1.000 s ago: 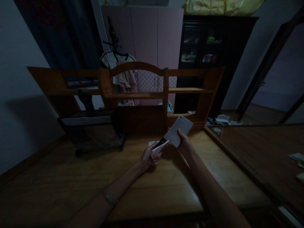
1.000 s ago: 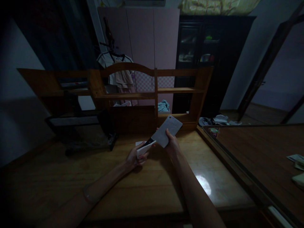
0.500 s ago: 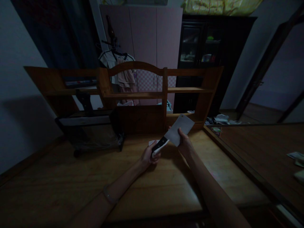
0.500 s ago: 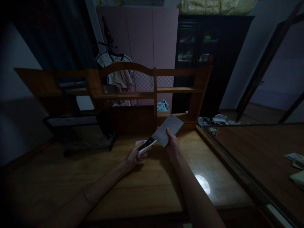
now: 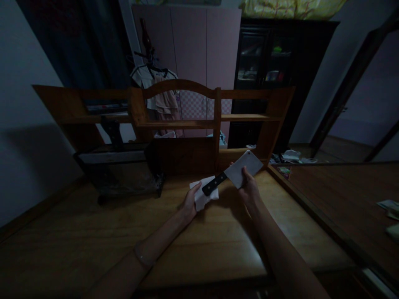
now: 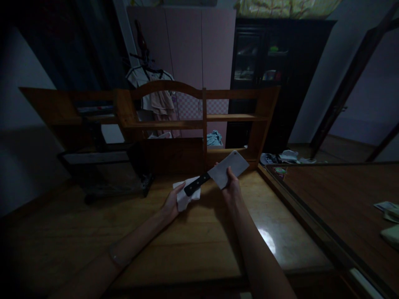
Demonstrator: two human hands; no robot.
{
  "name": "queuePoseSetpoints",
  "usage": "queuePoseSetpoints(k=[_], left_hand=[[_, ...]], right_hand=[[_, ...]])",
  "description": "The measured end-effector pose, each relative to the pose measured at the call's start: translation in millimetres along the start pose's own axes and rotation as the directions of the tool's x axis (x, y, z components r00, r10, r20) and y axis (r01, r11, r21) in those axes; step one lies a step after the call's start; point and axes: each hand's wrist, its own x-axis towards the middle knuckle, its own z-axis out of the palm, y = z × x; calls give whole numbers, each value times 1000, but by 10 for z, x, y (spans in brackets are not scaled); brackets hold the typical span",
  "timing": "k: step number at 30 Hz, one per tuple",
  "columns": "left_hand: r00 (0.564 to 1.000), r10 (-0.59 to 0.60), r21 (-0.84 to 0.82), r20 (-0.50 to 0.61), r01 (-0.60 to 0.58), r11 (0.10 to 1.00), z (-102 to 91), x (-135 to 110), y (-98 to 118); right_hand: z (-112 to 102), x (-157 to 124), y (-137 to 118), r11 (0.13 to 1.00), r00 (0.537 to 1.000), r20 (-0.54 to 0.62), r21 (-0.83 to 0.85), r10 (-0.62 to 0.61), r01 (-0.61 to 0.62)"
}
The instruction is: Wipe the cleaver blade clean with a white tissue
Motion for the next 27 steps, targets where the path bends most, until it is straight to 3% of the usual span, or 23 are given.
queuePoseSetpoints(k=[7, 15, 21, 27], left_hand=[[995, 88, -177, 53, -78, 981, 26, -26, 11], [990, 133, -184, 52, -121, 975, 43, -22, 29], [993, 16, -164, 118, 4, 986, 15, -37, 62], [991, -3, -142, 131, 22, 990, 2, -28, 59]], right_hand=[[-56, 72, 56, 999, 1000, 17, 31, -25, 25], [-58, 61, 99, 999, 998, 56, 9, 33, -34], [-31, 48, 195, 996, 995, 49, -21, 85, -84], [-53, 66, 210, 997, 996, 54, -36, 72, -70]])
